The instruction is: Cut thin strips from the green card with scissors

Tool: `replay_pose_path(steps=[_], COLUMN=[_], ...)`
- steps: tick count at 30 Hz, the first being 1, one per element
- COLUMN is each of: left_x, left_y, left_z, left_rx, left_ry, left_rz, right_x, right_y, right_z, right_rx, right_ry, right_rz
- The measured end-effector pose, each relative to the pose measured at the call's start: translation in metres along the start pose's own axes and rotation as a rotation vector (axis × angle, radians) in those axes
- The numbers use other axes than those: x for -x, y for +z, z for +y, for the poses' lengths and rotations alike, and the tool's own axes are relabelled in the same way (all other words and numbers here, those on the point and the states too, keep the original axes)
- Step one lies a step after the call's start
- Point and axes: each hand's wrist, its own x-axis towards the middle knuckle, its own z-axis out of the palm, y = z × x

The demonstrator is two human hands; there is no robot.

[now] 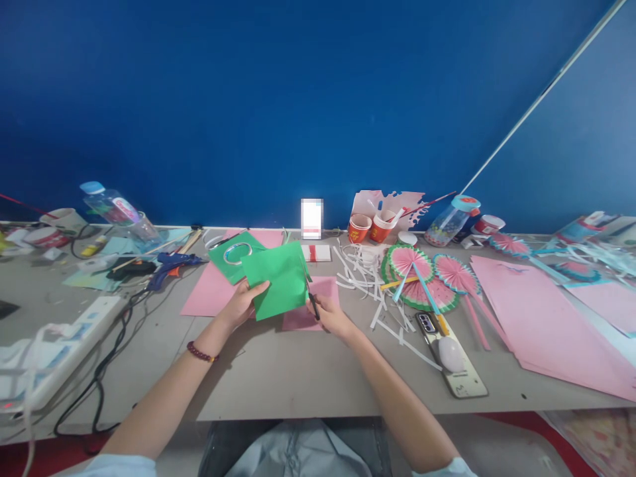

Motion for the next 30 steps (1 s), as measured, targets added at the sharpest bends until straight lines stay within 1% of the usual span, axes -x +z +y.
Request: replay_pose_path(steps=[6,14,19,24,30], left_x=[-0.0022,-0.0028,-0.0014,-0.0002,-0.0008], left_y=[-0.0029,-0.0023,-0.001,0.0006,-0.0001], left_z=[-0.0039,-0.0046,-0.0021,-0.0004,-0.0001], left_rx=[-0.025,-0.044,-0.07,-0.053,-0.053], left_ry=[0.02,0.048,0.056,0.046,0.041], left_rz=[-0.01,0.003,-0.012,0.004,0.007], right_x=[0.001,0.0031,0.0017,0.0039,0.0038], right_y=[-0.0001,0.001,0.0012,0.0031,0.0029], right_z=[-0.0012,-0.0052,-0.0041,-0.0083,-0.0071], right_rx=[0.005,-0.011,0.008,0.028,0.032], right_ry=[-0.005,0.01,0.006,-0.01,-0.012], right_rz=[0.005,-0.009,0.017,0.045,0.011])
